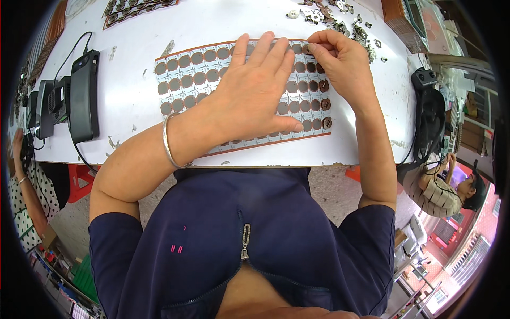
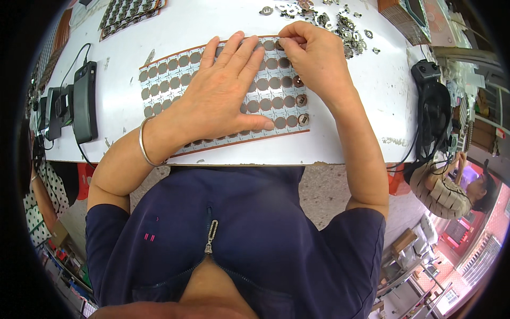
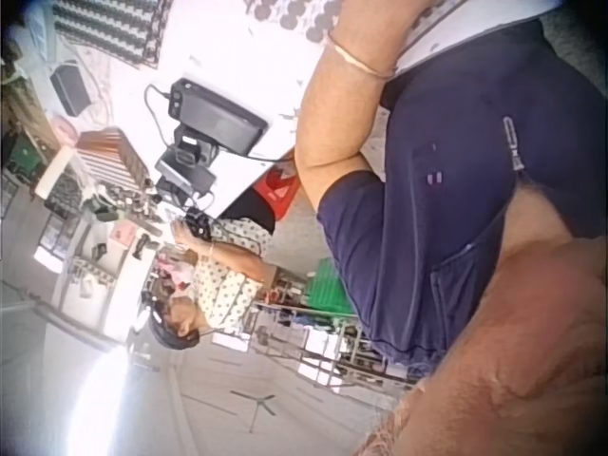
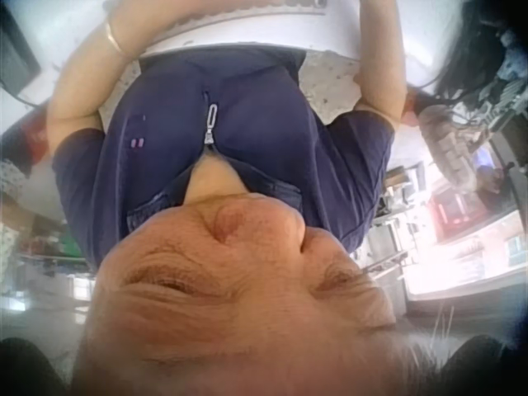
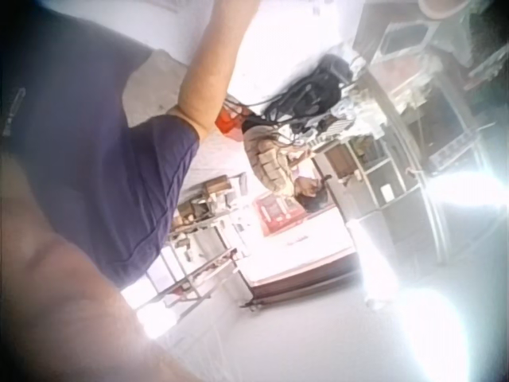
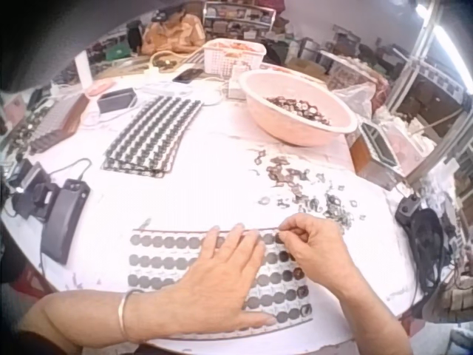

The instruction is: The person inserts small metal contacts or components into a flexible circuit board by hand, securing them in place.

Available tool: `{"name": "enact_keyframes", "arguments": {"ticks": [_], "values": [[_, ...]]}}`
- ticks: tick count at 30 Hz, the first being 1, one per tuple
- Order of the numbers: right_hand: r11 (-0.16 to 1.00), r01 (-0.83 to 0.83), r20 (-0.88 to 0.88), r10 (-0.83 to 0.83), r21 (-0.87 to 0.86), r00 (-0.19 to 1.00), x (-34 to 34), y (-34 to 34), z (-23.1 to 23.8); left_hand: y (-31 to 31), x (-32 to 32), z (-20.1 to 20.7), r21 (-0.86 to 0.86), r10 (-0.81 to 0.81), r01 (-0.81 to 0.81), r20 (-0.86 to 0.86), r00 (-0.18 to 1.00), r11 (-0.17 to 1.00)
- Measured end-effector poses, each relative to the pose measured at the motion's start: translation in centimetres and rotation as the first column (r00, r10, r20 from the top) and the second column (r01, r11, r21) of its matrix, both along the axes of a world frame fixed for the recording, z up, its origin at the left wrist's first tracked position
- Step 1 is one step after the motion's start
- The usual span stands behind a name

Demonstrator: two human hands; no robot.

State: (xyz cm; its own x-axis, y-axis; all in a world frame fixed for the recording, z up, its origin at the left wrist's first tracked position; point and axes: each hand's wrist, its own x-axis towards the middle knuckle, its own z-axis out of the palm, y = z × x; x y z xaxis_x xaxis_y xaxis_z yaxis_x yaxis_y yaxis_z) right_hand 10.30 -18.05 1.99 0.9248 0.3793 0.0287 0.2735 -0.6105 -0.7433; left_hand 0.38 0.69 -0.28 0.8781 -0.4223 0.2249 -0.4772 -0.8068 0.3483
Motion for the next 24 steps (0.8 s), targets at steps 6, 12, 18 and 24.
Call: {"name": "enact_keyframes", "arguments": {"ticks": [6, 12, 18, 24], "values": [[0.998, 0.04, 0.014, -0.039, -0.054, 0.999, -0.2, 0.1, 0.3, 0.0, 0.0, -0.2, -0.011, -0.001, 0.001, 0.008, 1.0, 1.0], [0.998, 0.019, 0.086, -0.014, -0.057, 0.996, -0.3, 0.1, 0.0, -0.1, 0.0, -0.2, -0.015, 0.002, -0.001, 0.023, 1.0, 1.0], [0.994, 0.022, 0.184, -0.002, -0.111, 0.983, -0.5, 0.2, -0.3, 0.0, 0.0, -0.1, -0.016, 0.002, -0.002, 0.018, 1.0, 1.0], [0.991, 0.056, 0.25, -0.024, -0.118, 0.968, -1.1, 0.0, -0.9, 0.0, -0.1, -0.2, -0.038, 0.004, -0.003, 0.014, 1.0, 0.999]]}}
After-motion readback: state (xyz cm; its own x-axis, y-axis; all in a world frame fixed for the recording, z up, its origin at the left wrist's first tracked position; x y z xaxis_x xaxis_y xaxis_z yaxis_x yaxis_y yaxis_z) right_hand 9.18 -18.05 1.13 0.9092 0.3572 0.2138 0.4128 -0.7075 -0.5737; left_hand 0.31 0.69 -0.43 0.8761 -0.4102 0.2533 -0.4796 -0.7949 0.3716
